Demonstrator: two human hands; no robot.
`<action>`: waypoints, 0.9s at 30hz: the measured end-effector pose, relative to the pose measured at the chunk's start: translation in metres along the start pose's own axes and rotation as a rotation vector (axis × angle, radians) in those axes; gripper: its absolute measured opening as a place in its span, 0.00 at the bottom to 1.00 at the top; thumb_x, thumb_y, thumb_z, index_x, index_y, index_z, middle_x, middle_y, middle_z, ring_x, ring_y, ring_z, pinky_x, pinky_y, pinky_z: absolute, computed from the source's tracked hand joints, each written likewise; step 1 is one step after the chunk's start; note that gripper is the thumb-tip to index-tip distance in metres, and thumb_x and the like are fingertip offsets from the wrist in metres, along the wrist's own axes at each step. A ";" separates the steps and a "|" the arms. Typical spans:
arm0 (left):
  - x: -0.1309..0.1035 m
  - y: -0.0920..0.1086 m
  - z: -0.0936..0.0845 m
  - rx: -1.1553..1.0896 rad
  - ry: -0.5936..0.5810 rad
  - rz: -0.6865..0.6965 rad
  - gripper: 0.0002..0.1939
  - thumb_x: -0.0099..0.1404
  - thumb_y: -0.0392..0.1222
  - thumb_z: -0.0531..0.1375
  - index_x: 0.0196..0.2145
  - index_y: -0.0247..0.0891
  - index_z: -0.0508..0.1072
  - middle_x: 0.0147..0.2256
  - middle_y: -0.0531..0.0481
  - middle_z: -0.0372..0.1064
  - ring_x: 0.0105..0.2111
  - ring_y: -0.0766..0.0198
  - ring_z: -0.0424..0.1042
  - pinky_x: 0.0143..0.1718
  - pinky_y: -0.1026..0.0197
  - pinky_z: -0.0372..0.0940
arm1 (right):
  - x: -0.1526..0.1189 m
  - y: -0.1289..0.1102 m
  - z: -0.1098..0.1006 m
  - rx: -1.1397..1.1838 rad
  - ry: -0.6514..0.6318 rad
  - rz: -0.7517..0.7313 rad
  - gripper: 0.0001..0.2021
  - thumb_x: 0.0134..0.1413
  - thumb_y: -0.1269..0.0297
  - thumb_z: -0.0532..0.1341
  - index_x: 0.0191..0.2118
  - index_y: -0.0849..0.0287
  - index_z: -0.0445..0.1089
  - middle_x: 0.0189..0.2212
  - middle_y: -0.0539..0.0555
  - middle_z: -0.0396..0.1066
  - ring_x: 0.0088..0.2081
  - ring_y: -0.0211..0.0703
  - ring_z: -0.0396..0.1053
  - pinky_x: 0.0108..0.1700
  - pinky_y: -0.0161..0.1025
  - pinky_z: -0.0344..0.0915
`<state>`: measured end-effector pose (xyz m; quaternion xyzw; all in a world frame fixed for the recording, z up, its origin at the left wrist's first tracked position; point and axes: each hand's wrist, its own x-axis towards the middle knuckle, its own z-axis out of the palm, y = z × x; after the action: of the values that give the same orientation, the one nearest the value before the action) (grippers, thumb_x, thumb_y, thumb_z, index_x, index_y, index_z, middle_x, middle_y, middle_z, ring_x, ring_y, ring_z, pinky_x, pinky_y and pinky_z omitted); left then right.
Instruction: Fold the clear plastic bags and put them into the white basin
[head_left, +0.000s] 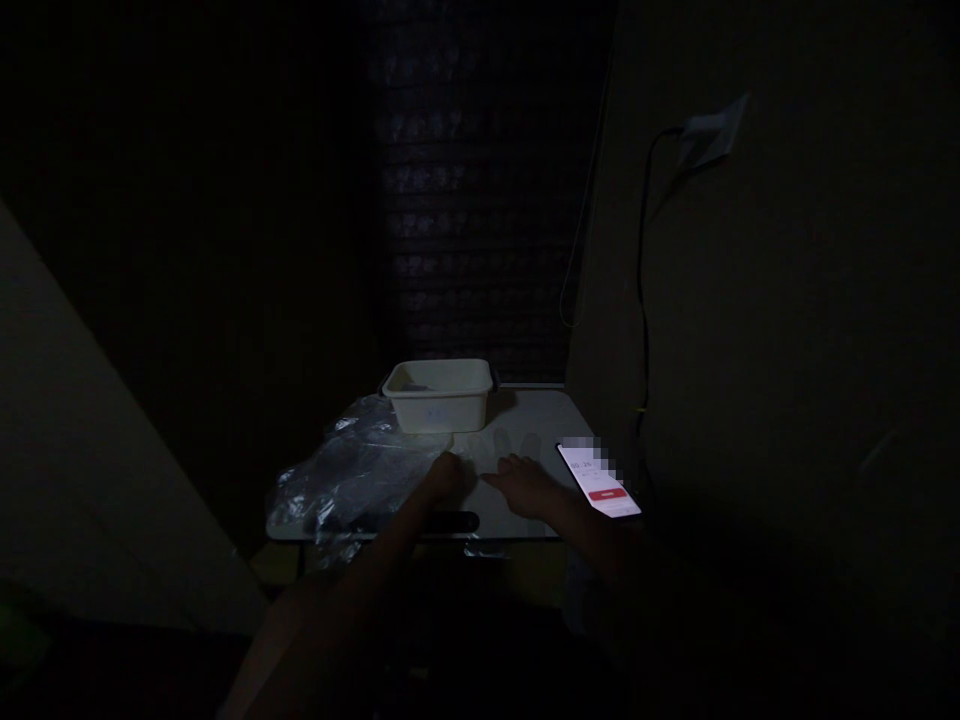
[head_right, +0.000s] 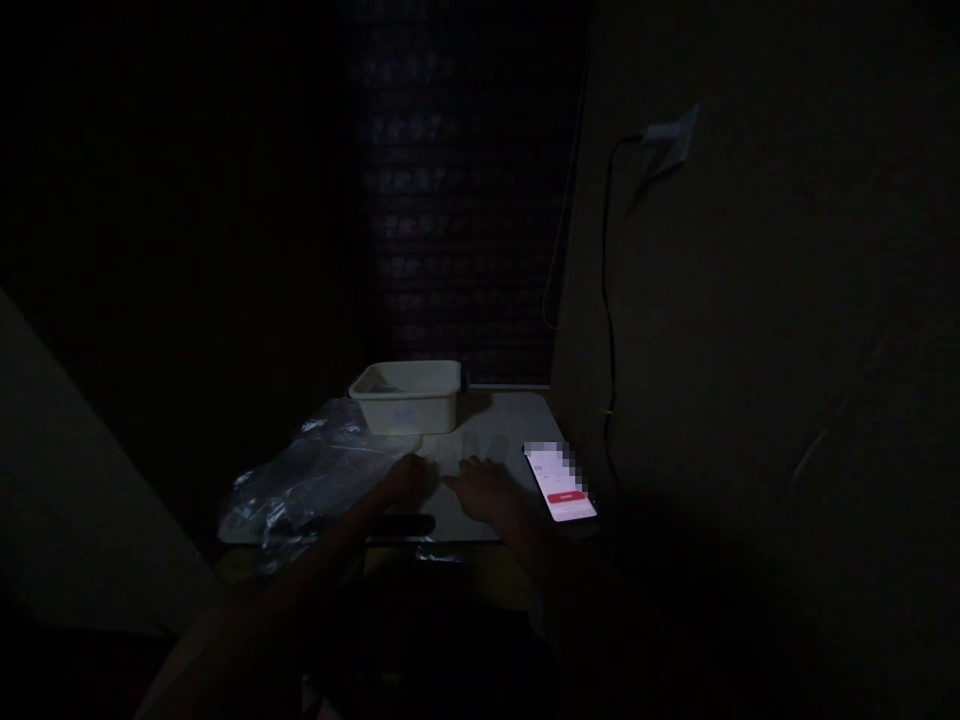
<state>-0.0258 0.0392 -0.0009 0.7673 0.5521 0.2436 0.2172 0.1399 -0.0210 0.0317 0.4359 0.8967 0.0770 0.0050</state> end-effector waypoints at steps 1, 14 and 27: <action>0.000 0.000 -0.003 -0.032 0.003 -0.023 0.11 0.46 0.37 0.50 0.10 0.35 0.62 0.13 0.48 0.61 0.26 0.60 0.63 0.29 0.61 0.55 | 0.002 -0.003 0.000 -0.009 0.015 -0.013 0.18 0.43 0.72 0.46 0.43 0.52 0.55 0.38 0.57 0.58 0.41 0.46 0.54 0.36 0.44 0.52; -0.009 0.026 -0.017 -0.413 0.127 -0.250 0.17 0.54 0.42 0.43 0.37 0.32 0.63 0.34 0.45 0.64 0.29 0.66 0.64 0.24 0.66 0.58 | 0.016 -0.019 -0.007 -0.042 -0.012 -0.002 0.15 0.45 0.71 0.44 0.40 0.55 0.59 0.36 0.58 0.60 0.38 0.45 0.56 0.33 0.42 0.55; -0.013 0.050 -0.013 -0.648 0.106 -0.267 0.22 0.57 0.47 0.36 0.41 0.32 0.59 0.44 0.43 0.56 0.38 0.62 0.61 0.31 0.62 0.58 | 0.019 -0.020 -0.010 0.007 -0.032 0.009 0.15 0.45 0.72 0.44 0.38 0.58 0.61 0.37 0.56 0.61 0.40 0.45 0.56 0.35 0.42 0.55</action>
<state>-0.0004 0.0132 0.0378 0.5657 0.5521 0.4151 0.4505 0.1114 -0.0195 0.0401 0.4409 0.8949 0.0672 0.0174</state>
